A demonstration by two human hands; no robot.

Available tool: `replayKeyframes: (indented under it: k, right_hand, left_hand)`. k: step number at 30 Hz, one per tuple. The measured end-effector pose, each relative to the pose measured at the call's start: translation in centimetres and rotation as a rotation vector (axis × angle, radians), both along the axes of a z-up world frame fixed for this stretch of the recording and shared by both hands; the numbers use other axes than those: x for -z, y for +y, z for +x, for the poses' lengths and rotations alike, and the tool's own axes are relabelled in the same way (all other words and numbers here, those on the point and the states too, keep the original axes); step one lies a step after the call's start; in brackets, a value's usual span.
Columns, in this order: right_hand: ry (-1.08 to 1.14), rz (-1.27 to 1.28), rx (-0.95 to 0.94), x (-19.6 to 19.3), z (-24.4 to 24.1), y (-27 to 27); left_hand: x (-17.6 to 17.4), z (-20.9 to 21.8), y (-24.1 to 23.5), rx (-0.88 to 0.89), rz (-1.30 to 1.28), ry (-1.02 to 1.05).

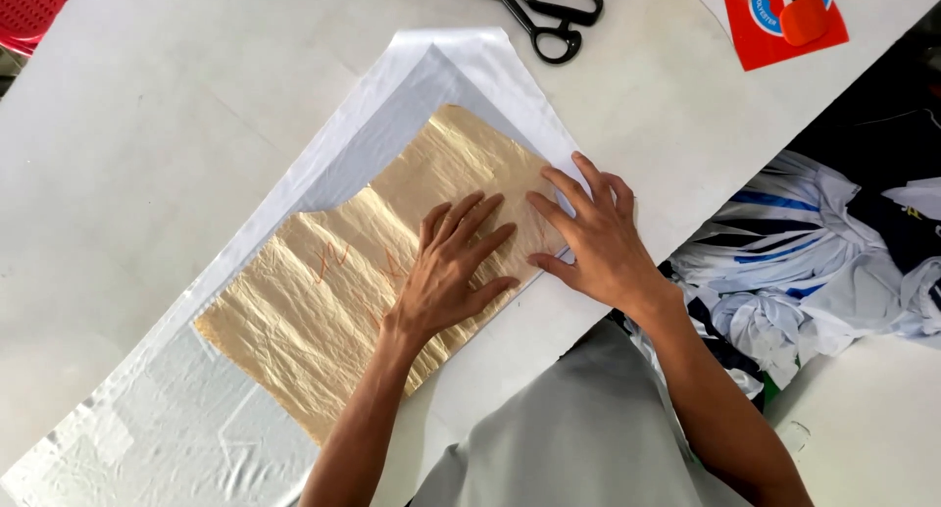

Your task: Aligning fabric on a cutting table, placing a paper pattern, marking the outline, and cutting the fabric with scissors.

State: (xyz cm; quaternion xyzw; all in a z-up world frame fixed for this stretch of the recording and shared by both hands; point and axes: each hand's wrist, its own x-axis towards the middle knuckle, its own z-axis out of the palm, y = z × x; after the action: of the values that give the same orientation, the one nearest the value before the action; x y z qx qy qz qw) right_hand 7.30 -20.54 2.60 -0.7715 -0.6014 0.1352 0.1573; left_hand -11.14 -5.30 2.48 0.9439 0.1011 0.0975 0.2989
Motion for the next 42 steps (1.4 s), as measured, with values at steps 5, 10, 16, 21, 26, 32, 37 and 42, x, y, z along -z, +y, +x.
replayKeyframes:
  k: [5, 10, 16, 21, 26, 32, 37, 42]
  right_hand:
    - [-0.009, -0.03, 0.004, -0.2, 0.0, 0.0]
    - [0.0, -0.06, 0.009, -0.3, 0.2, 0.0]
    - [0.078, -0.007, 0.025, -0.2, 0.5, 0.1]
    - [0.112, 0.506, 0.206, 2.4, 6.6, -2.2]
    - [-0.252, 0.739, 0.706, 7.8, 20.2, -5.8]
    - [-0.18, 0.473, 0.842, 7.0, 25.4, -4.9]
    - [-0.009, 0.668, 0.846, 7.8, 25.6, -4.9]
    - [0.273, 0.816, 0.841, 6.8, 22.3, -6.7]
  left_hand:
    - [0.1, -0.1, 0.1, 0.001, 0.011, 0.016]
    - [-0.1, 0.2, 0.1, 0.004, 0.017, 0.028]
    - [-0.6, 0.5, 0.2, -0.004, 0.003, 0.074]
    - [-0.2, 1.0, 0.1, -0.007, 0.007, 0.112]
    - [-0.6, 0.8, -0.1, -0.051, -0.001, 0.1]
    - [-0.1, 0.5, 0.2, -0.011, 0.038, 0.003]
    - [0.3, 0.3, 0.2, 0.004, 0.029, -0.027]
    - [-0.1, 0.2, 0.1, 0.001, 0.029, -0.017]
